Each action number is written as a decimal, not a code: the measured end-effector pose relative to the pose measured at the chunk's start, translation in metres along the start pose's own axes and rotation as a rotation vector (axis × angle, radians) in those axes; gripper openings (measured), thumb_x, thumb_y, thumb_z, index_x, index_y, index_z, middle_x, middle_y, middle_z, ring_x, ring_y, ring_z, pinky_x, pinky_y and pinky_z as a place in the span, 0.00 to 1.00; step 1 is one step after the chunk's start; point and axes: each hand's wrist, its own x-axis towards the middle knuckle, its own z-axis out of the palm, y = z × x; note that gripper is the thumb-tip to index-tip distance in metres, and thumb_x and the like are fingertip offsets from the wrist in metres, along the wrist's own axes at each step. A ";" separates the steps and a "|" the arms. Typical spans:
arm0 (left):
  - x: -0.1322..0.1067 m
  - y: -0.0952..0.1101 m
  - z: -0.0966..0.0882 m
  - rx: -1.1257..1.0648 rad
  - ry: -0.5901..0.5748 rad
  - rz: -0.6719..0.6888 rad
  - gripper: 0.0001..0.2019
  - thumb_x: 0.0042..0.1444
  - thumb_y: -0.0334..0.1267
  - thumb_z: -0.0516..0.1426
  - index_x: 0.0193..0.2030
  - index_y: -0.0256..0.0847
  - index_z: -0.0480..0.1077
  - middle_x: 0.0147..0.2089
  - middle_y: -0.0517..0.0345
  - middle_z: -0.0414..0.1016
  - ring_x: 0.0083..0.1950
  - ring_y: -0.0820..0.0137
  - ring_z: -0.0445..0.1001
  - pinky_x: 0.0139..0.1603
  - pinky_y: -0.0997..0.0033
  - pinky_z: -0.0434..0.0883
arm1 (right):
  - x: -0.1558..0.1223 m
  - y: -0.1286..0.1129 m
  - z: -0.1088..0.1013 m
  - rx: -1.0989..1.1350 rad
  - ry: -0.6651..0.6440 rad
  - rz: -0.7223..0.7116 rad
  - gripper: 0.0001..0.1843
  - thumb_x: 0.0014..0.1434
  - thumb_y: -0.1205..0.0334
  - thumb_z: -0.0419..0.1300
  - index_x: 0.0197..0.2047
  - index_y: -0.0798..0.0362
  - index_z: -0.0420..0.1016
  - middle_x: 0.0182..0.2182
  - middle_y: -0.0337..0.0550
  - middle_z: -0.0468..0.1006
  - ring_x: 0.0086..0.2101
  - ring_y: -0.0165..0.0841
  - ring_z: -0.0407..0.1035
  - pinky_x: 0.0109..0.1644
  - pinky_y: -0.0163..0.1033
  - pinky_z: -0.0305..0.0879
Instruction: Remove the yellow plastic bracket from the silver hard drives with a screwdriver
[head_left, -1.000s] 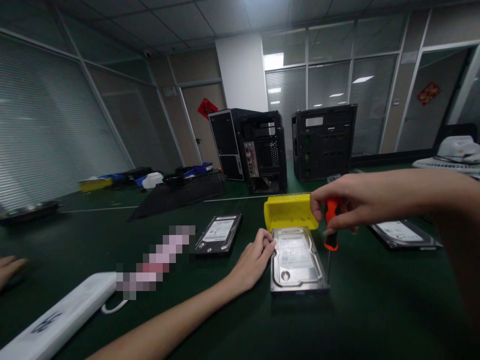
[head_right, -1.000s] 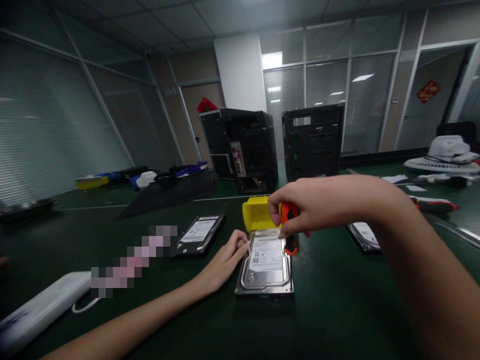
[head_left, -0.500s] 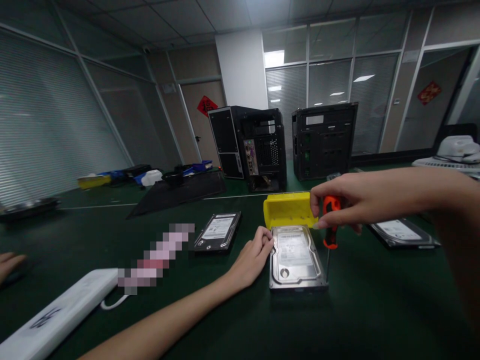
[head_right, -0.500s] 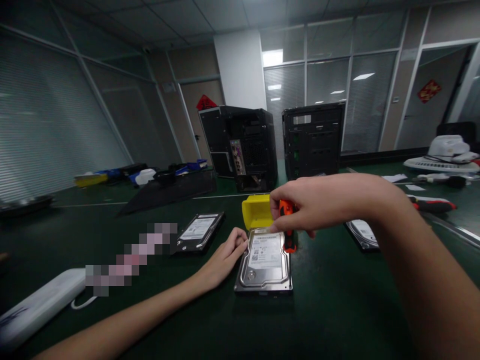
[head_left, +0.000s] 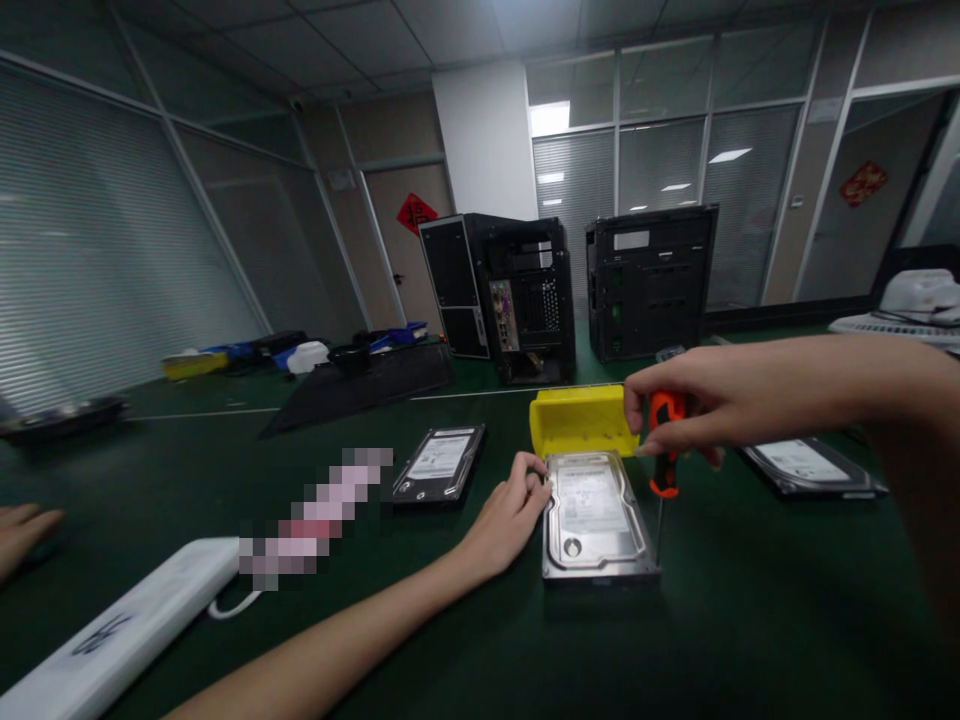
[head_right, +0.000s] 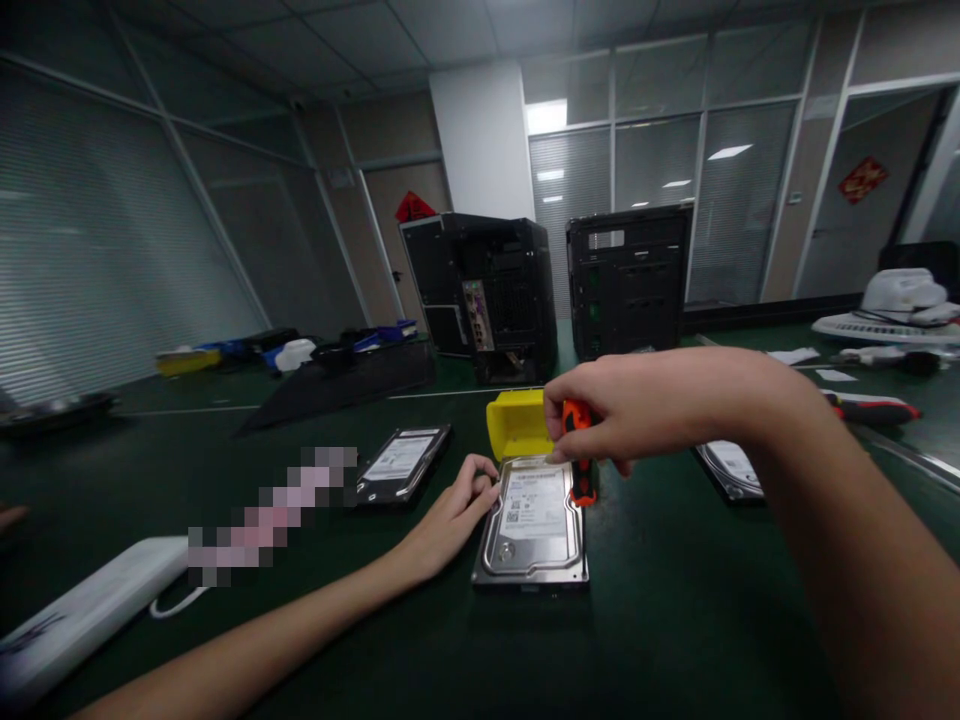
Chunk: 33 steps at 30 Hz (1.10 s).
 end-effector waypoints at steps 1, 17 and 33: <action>0.000 0.001 0.000 0.002 -0.003 0.002 0.09 0.61 0.44 0.42 0.44 0.43 0.54 0.28 0.65 0.58 0.31 0.72 0.61 0.33 0.73 0.60 | 0.000 0.000 0.000 0.000 0.000 0.002 0.22 0.53 0.45 0.53 0.45 0.49 0.68 0.37 0.41 0.75 0.30 0.32 0.70 0.29 0.34 0.65; -0.002 0.008 -0.003 -0.005 -0.022 0.003 0.12 0.60 0.47 0.42 0.43 0.43 0.55 0.29 0.64 0.60 0.31 0.71 0.62 0.35 0.72 0.61 | -0.003 0.003 -0.002 -0.108 0.074 0.015 0.24 0.49 0.44 0.55 0.45 0.50 0.68 0.35 0.43 0.75 0.31 0.36 0.69 0.28 0.35 0.62; -0.002 0.007 -0.002 -0.007 -0.009 -0.005 0.13 0.61 0.49 0.41 0.43 0.43 0.55 0.29 0.64 0.62 0.32 0.70 0.64 0.35 0.71 0.62 | -0.004 -0.003 -0.002 -0.037 0.032 0.016 0.23 0.54 0.45 0.49 0.44 0.51 0.69 0.33 0.44 0.75 0.29 0.34 0.68 0.29 0.35 0.61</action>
